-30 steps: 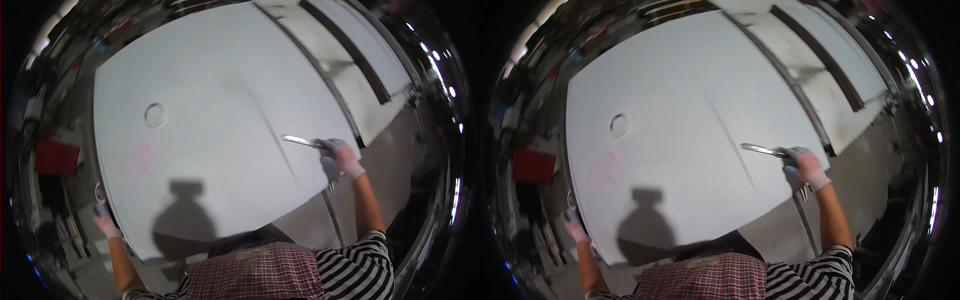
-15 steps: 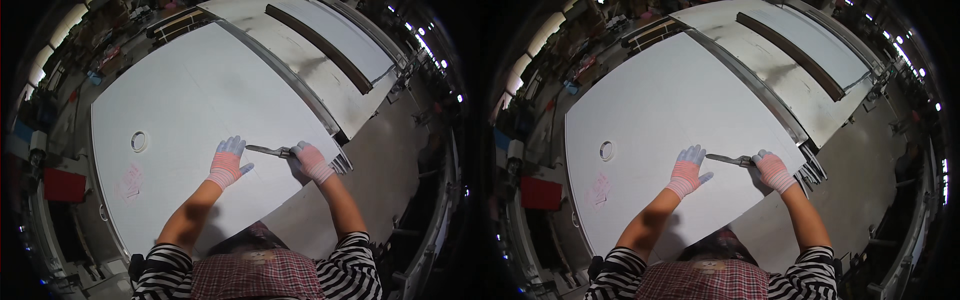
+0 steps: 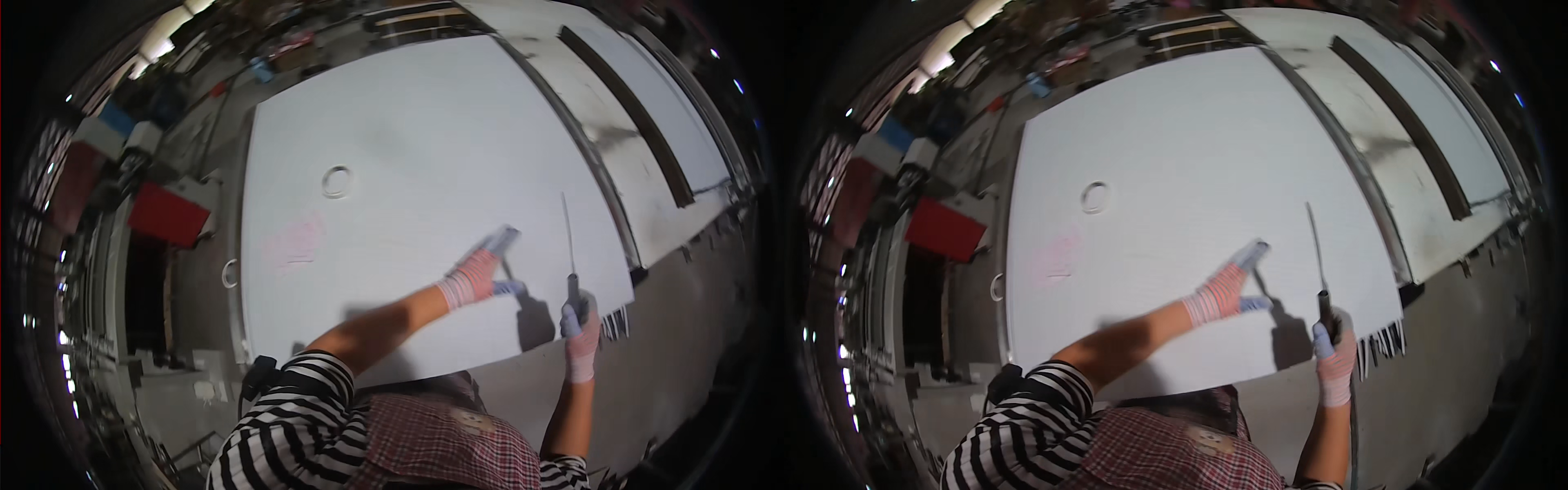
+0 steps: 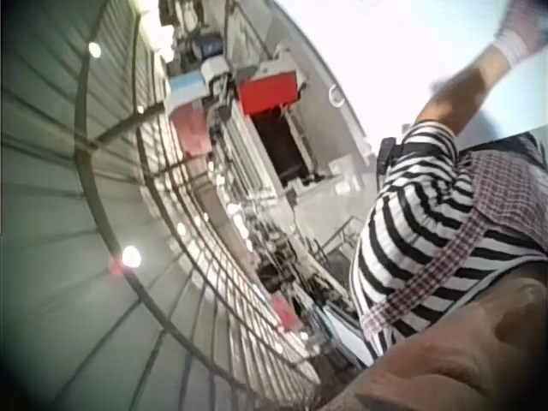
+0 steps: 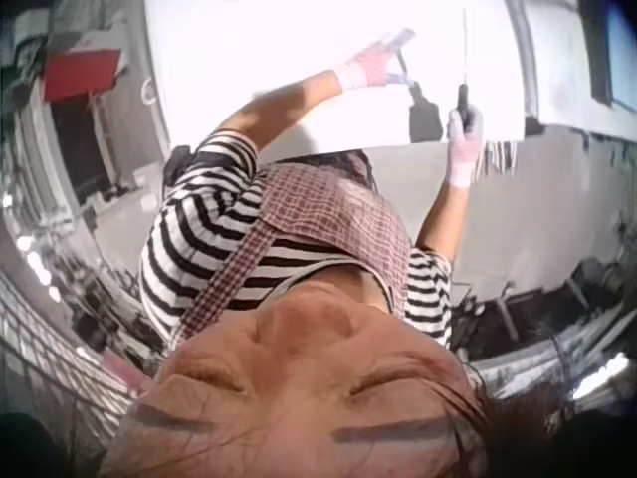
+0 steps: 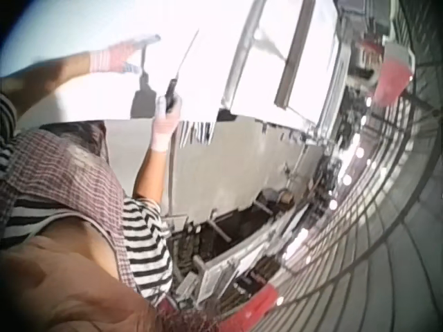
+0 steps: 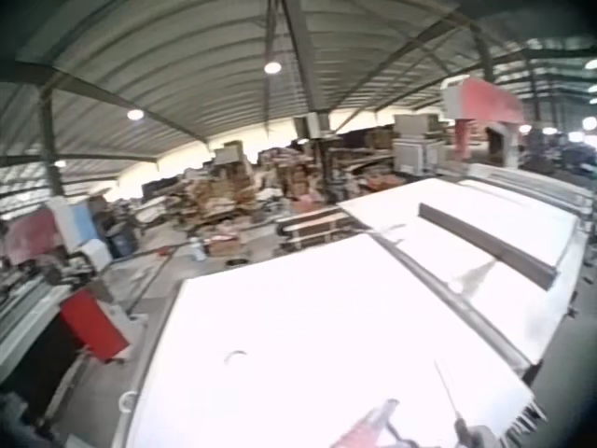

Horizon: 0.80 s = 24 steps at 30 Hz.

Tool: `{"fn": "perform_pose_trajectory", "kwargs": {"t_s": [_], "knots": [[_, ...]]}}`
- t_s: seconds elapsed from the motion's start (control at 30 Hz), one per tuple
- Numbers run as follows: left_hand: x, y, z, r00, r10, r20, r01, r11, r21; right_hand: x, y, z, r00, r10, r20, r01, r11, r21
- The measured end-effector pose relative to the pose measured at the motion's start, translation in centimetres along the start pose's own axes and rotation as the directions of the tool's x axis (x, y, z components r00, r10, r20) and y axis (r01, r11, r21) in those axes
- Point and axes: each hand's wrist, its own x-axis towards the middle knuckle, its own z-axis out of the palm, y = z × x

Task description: The person is applying adhesive labels to the edges of long white building panels in a manufacturing facility.

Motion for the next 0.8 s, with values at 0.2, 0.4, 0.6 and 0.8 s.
{"fn": "perform_pose_trajectory", "kwargs": {"t_s": [0.2, 0.4, 0.6, 0.8], "knots": [[-16.9, 2.6, -5.9, 0.962, -0.268, 0.054, 0.128, 0.268, -0.955, -9.4, -5.7, 18.4, 0.877, -0.376, 0.300, 0.452, 0.858, -0.244], [-39.5, -5.3, -19.7, 0.752, -0.491, -0.439, -0.315, 0.317, -0.895, -15.6, -8.3, 29.5, 0.721, -0.335, 0.607, 0.467, 0.881, -0.069], [-60.9, -18.4, -26.6, 0.354, -0.864, -0.358, 0.542, 0.501, -0.674, -22.4, -11.9, 40.9, 0.571, -0.089, 0.816, 0.200, 0.979, -0.033], [-62.7, -22.3, -23.5, 0.589, -0.626, -0.511, 0.598, 0.763, -0.245, -25.4, -13.3, 45.6, 0.520, -0.196, 0.832, 0.605, 0.772, -0.196]]}}
